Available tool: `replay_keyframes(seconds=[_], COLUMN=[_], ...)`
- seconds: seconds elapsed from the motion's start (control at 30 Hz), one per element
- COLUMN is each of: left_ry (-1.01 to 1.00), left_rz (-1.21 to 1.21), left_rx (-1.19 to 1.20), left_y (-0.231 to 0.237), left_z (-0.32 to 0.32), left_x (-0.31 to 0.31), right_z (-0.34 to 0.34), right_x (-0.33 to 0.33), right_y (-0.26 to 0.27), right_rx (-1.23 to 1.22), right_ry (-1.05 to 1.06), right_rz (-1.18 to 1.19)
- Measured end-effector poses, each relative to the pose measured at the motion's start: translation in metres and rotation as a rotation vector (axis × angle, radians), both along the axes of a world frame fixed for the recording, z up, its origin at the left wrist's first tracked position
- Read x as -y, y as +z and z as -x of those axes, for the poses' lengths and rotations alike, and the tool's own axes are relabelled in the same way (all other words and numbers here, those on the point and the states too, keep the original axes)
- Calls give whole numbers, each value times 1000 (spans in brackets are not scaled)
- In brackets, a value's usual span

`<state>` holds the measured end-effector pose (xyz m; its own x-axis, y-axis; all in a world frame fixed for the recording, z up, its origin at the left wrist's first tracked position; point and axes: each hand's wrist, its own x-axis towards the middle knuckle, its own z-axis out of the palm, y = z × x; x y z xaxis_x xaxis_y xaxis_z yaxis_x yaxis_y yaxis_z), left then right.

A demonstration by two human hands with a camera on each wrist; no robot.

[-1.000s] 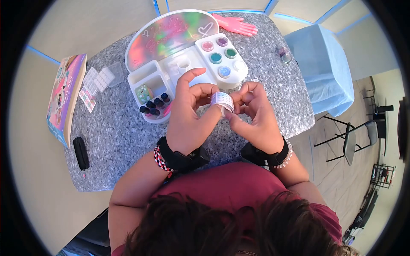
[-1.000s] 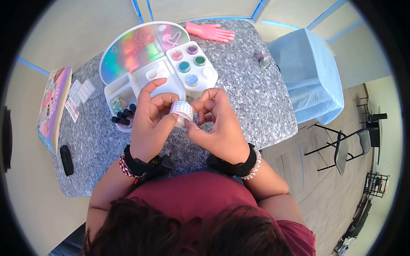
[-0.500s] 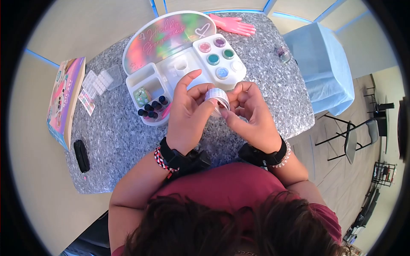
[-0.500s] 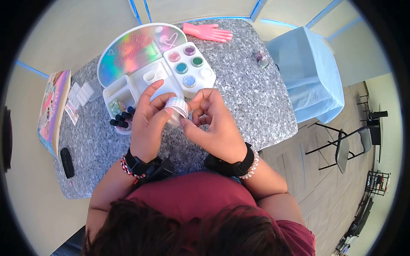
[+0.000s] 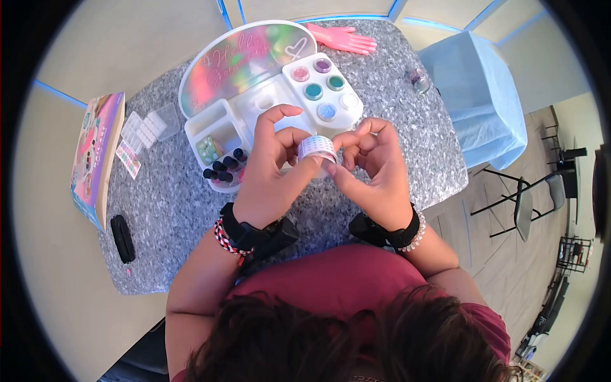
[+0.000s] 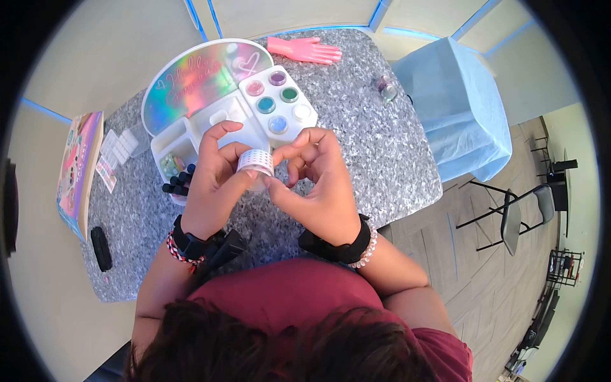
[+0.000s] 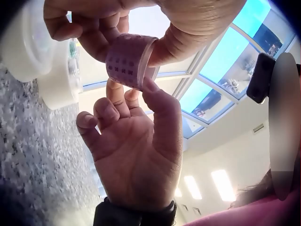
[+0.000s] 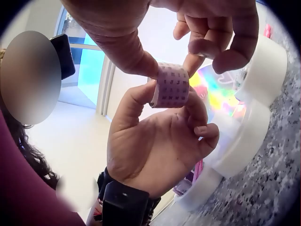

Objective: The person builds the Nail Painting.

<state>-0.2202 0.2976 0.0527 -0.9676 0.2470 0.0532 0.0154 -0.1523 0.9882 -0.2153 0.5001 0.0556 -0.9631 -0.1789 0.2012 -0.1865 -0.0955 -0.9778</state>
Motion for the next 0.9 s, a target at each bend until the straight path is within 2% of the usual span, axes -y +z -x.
replay_keyframes(seconds=[0.13,0.2,0.4,0.53,0.6,0.67,0.73,0.8,0.87,0.9], left_ry=[14,65,92,35,48,47,99,127,154,162], left_rz=[-99,-195,-83,-126,-201,-211,-182,-191,-202,-189], left_rx=[10,34,7,13,63,71,101,117,129,128], left_y=[1,-1,-6,-4,-3,-5,-4,-5,-5,-5], left_z=[-2,-5,-8,-6,-5,-3,-3,-3,-2,-2], left_x=[-4,-8,-9,-13,-12,-9,-9,-10,-10,-10], right_z=[0,0,-1,7,16,28,49,88,130,145], right_x=[1,-1,-1,-10,-22,-38,-60,-89,-132,-150], right_y=[3,5,-5,-2,1,15,40,39,23,10], right_rx=[58,165,159,164,109,98,-121,-170,-275,-331], right_ry=[27,65,53,61,88,129,57,-273,-539,-599], right_rz=[14,6,143,143,2,-22,-530,-674,-967,-1096])
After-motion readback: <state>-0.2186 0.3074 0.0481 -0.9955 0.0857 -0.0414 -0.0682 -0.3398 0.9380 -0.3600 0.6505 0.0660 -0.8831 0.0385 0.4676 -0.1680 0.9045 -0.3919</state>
